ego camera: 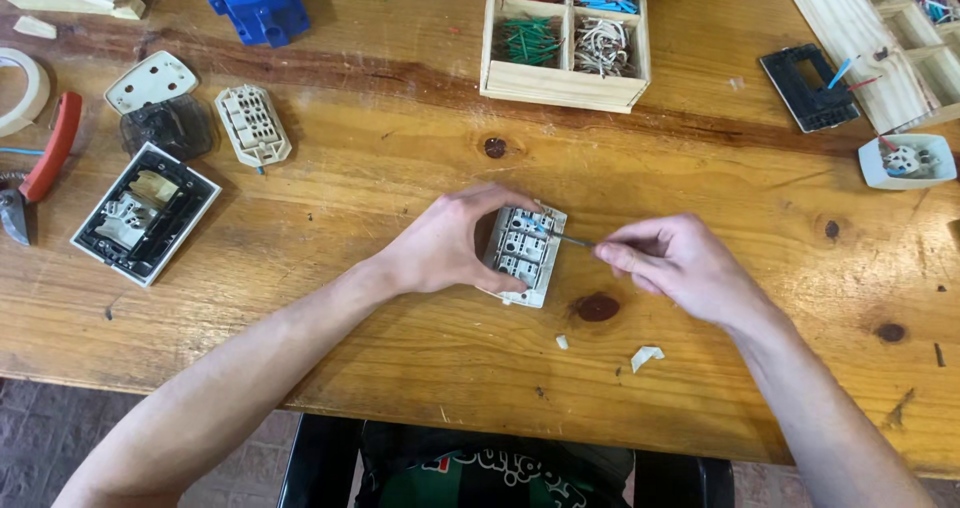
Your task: The person uses a screwdriver to tighten screws on several small electrical components placed on a wooden workbench. They handle multiple white and black plastic housings, securing internal wires and parts one at a time.
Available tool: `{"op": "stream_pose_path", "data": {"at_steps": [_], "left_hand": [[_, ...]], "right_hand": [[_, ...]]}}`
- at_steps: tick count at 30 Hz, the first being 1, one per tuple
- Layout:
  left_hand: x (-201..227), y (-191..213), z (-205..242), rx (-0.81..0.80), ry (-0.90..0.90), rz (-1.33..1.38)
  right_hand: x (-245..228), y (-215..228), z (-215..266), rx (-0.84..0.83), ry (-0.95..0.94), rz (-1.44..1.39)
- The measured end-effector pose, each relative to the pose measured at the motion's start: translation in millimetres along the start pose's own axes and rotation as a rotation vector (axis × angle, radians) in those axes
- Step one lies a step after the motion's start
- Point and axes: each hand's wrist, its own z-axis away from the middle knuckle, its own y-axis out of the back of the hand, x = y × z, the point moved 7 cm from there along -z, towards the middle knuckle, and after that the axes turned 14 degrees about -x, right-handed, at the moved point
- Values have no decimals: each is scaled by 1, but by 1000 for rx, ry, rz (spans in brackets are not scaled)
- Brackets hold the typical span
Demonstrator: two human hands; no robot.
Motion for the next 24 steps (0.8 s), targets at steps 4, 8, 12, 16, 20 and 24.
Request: {"op": "stream_pose_path", "data": {"at_steps": [4, 8, 12, 16, 20, 24], "left_hand": [[-1, -1, 0, 30, -14, -16], [5, 1, 0, 39, -14, -13], [-5, -4, -2, 46, -20, -7], [-5, -3, 0, 64, -33, -13], [-2, -1, 2, 60, -33, 6], [-4, -1, 2, 56, -28, 20]], "right_hand": [[50, 7, -13, 333, 245, 712], [49, -16, -1, 523, 546, 1248], [12, -12, 7, 485, 351, 1070], [-21, -18, 8, 365, 47, 1125], [-25, -8, 12, 91, 66, 637], [-20, -6, 19, 145, 254, 581]]}}
